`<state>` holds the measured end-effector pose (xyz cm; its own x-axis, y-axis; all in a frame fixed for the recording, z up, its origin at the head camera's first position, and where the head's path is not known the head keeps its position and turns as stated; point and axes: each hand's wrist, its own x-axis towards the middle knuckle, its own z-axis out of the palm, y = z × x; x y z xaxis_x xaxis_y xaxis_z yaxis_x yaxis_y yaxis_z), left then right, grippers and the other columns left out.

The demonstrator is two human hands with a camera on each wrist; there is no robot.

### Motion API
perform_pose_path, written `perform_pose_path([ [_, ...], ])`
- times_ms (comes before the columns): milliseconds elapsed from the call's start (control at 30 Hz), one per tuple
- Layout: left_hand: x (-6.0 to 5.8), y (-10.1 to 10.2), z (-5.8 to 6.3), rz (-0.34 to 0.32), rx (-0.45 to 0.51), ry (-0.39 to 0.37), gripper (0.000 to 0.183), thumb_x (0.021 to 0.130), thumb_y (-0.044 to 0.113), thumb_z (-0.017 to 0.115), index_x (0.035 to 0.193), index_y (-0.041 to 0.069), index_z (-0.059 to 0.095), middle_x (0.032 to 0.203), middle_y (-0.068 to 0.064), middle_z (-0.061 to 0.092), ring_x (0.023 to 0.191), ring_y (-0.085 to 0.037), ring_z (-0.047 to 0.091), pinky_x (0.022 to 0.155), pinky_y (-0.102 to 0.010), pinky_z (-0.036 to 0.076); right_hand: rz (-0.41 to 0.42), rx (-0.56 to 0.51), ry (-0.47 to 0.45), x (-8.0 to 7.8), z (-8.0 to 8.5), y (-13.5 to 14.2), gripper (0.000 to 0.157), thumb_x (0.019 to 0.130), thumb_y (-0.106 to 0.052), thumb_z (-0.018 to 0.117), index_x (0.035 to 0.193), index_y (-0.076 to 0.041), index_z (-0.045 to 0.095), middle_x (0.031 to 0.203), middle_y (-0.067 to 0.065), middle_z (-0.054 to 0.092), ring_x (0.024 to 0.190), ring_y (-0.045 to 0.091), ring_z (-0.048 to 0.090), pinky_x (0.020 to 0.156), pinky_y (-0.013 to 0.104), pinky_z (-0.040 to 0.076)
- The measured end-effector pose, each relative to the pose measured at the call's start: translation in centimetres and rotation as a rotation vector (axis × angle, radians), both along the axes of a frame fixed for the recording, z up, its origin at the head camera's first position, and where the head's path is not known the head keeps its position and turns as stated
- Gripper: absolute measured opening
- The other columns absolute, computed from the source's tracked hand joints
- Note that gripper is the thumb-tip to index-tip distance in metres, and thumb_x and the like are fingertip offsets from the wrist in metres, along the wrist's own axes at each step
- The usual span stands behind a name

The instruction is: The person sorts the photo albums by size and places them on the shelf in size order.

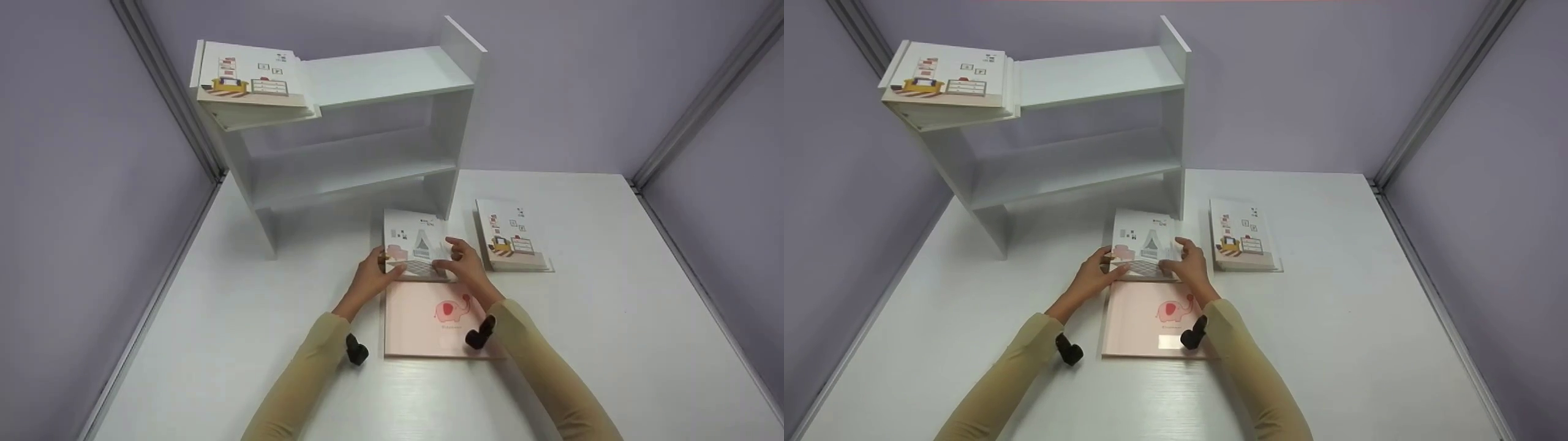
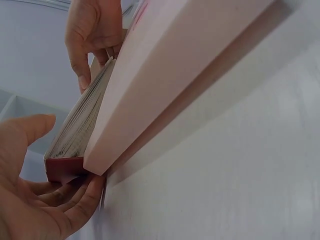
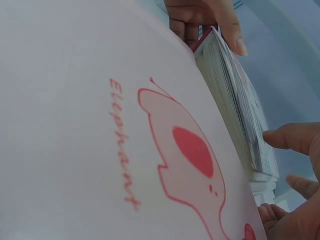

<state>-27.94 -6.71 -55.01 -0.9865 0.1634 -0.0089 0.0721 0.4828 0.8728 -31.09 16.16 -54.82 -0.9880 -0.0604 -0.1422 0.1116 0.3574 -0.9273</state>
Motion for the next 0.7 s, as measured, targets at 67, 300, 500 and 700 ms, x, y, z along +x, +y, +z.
perform_pose_path([
  [67, -0.11, 0.08, 0.06, -0.001, -0.002, 0.016, 0.072, 0.088, 0.041, 0.062, 0.141, 0.002, 0.032, 0.128, -0.020, 0.053, 0.112, -0.027, 0.055, 0.092, -0.039, 0.047, -0.011, -0.004, 0.000, -0.12, 0.04, 0.00, 0.072, 0.075, -0.016, 0.077, 0.138, -0.008, 0.042, 0.140, 0.022, 0.038, 0.129, 0.036, 0.039, 0.105, 0.046, 0.035],
  [300, -0.38, 0.32, 0.25, -0.001, 0.021, 0.056, 0.067, 0.089, 0.037, 0.061, 0.139, -0.001, 0.035, 0.122, -0.020, 0.056, 0.108, -0.027, 0.057, 0.088, -0.039, 0.049, -0.037, -0.055, -0.042, -0.48, 0.29, 0.19, 0.073, 0.076, -0.014, 0.076, 0.139, -0.009, 0.040, 0.136, 0.019, 0.041, 0.124, 0.031, 0.041, 0.105, 0.043, 0.035],
  [500, -0.28, 0.27, 0.14, 0.009, 0.033, 0.121, 0.059, 0.092, 0.035, 0.058, 0.134, -0.003, 0.041, 0.117, -0.021, 0.058, 0.105, -0.028, 0.059, 0.086, -0.039, 0.051, -0.039, -0.146, -0.093, -0.41, 0.34, 0.28, 0.075, 0.077, -0.012, 0.074, 0.141, -0.007, 0.037, 0.138, 0.020, 0.041, 0.127, 0.031, 0.040, 0.108, 0.043, 0.031],
  [700, -0.18, 0.25, -0.19, 0.022, 0.016, 0.143, 0.056, 0.092, 0.037, 0.057, 0.132, 0.000, 0.045, 0.113, -0.019, 0.059, 0.101, -0.026, 0.060, 0.082, -0.038, 0.052, -0.039, -0.178, -0.141, -0.14, 0.34, 0.17, 0.076, 0.077, -0.010, 0.073, 0.142, -0.008, 0.035, 0.138, 0.019, 0.044, 0.127, 0.030, 0.043, 0.109, 0.042, 0.029],
])
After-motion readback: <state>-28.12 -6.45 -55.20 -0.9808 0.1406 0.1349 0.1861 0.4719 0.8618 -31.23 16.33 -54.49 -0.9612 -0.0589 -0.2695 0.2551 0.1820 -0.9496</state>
